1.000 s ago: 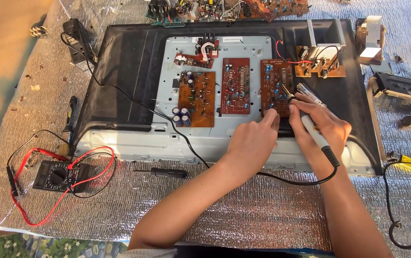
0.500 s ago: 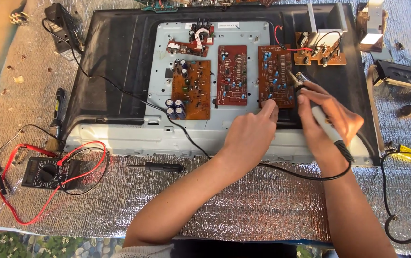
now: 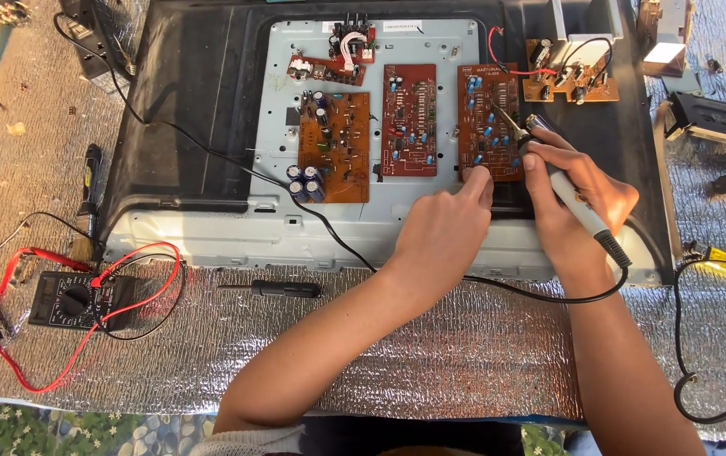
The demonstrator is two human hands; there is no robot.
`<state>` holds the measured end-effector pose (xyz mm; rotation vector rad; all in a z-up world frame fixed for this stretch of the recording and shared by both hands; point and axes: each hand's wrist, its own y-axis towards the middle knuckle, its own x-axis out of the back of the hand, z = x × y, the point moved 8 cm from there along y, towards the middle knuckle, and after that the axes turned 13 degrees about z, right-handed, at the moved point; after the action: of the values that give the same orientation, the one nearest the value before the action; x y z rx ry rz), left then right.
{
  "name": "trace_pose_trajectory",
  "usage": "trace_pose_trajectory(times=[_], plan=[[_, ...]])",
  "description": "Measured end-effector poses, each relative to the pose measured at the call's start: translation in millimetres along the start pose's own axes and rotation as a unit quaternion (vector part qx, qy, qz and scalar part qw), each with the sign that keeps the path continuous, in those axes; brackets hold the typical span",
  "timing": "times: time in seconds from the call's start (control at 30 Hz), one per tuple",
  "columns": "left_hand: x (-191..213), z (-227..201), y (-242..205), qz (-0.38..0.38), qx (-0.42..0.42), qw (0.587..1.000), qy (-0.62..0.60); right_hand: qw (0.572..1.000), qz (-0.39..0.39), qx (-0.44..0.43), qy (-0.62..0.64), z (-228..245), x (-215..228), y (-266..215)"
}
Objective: Soldering electronic components on circuit boards inside a television chassis.
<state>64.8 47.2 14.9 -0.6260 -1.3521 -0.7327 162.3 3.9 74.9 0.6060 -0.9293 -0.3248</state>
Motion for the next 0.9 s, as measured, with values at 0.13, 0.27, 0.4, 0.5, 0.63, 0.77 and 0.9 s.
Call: trace_pose_trajectory(times=[0.13, 0.27, 0.4, 0.5, 0.63, 0.77, 0.9], plan=[[1.2, 0.1, -0.5, -0.001, 0.003, 1.000, 0.001, 1.000, -0.002, -0.002, 0.013, -3.3, -1.1, 0.0], [0.5, -0.3, -0.2, -0.006, 0.002, 1.000, 0.002, 1.000, -0.008, 0.011, 0.013, 1.8, -2.9, 0.2], [0.7, 1.4, 0.7, 0.013, -0.005, 1.000, -0.018, 1.000, -0.013, -0.002, 0.000, -1.2, -4.6, -1.3], [-1.8, 1.0, 1.0, 0.014, -0.008, 1.000, -0.026, 1.000, -0.015, -0.010, -0.003, -3.6, -5.6, -2.9], [1.4, 2.8, 1.2, 0.031, -0.015, 0.998, -0.052, 1.000, -0.026, -0.003, -0.001, -1.8, -4.6, -2.3], [1.4, 3.7, 0.3, 0.008, -0.014, 0.999, -0.051, 1.000, -0.026, -0.008, 0.003, -2.2, -4.5, -2.5], [-0.4, 4.0, 2.0, 0.003, -0.010, 0.998, -0.056, 0.999, -0.032, -0.011, -0.003, -2.1, -3.9, -2.4]])
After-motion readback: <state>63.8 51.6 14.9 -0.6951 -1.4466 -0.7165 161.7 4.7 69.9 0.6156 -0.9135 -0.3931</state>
